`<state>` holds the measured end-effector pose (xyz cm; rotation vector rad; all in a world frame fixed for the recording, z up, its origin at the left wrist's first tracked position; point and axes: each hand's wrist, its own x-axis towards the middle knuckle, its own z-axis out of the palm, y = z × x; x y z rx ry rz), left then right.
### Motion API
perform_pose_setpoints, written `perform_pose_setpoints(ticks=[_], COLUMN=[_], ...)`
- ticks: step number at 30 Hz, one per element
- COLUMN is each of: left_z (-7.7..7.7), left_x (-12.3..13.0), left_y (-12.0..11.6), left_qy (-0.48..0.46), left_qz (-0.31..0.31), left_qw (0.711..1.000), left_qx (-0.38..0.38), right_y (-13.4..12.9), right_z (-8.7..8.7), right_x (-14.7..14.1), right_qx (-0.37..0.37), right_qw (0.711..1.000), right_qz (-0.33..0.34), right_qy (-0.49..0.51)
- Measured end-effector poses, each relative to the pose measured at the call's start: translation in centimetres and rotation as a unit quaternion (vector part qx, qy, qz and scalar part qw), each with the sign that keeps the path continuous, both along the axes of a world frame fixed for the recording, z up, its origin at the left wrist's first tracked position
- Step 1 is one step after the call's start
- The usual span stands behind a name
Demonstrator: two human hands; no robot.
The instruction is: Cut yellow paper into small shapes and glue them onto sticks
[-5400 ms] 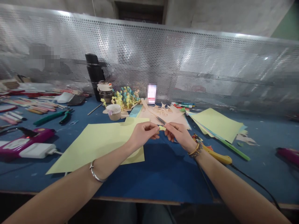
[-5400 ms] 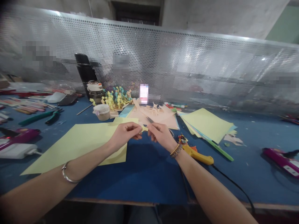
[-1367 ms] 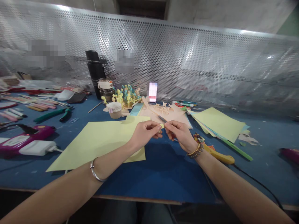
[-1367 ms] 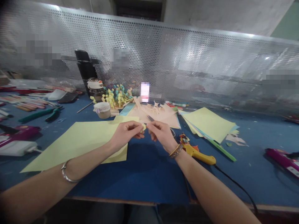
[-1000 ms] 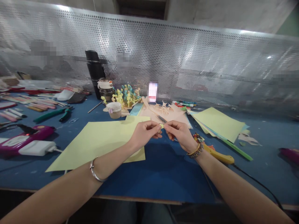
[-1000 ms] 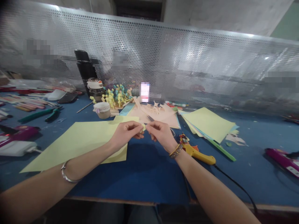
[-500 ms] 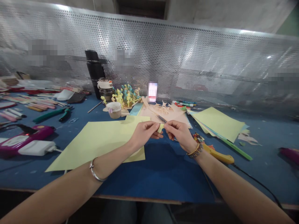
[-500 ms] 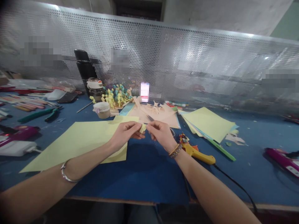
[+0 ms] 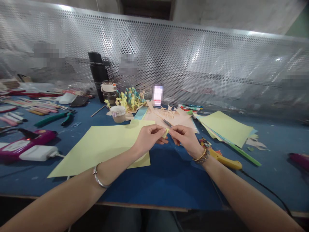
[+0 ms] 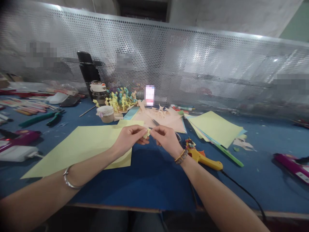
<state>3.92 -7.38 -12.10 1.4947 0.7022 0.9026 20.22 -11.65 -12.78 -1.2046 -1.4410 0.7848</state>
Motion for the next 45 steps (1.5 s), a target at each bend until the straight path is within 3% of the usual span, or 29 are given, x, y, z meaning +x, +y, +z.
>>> perform_pose_setpoints(ticks=[12,21,30,45], left_z=[0.06,0.01,-0.17,0.07], left_x=[-0.02,-0.15,0.05,-0.10], left_y=[-0.15,0.23,0.29,0.20], left_qy=[-0.006,0.032,-0.003,0.042], left_qz=[-0.023,0.028,0.024,0.025], left_qw=[0.999,0.997,0.999,0.999], left_qx=[-0.024,0.068,-0.024,0.023], right_y=[0.01,-0.02,0.22,-0.11], right_z=[-0.15,-0.02,-0.31,0.16], right_x=[0.24,0.21,0.41,0.06], right_qx=[0.006,0.015,0.001,-0.012], right_qw=[1.000,1.000,1.000,0.999], right_qz=[-0.007,0.000,0.010,0.017], right_qy=[-0.023,-0.023,-0.011,-0.044])
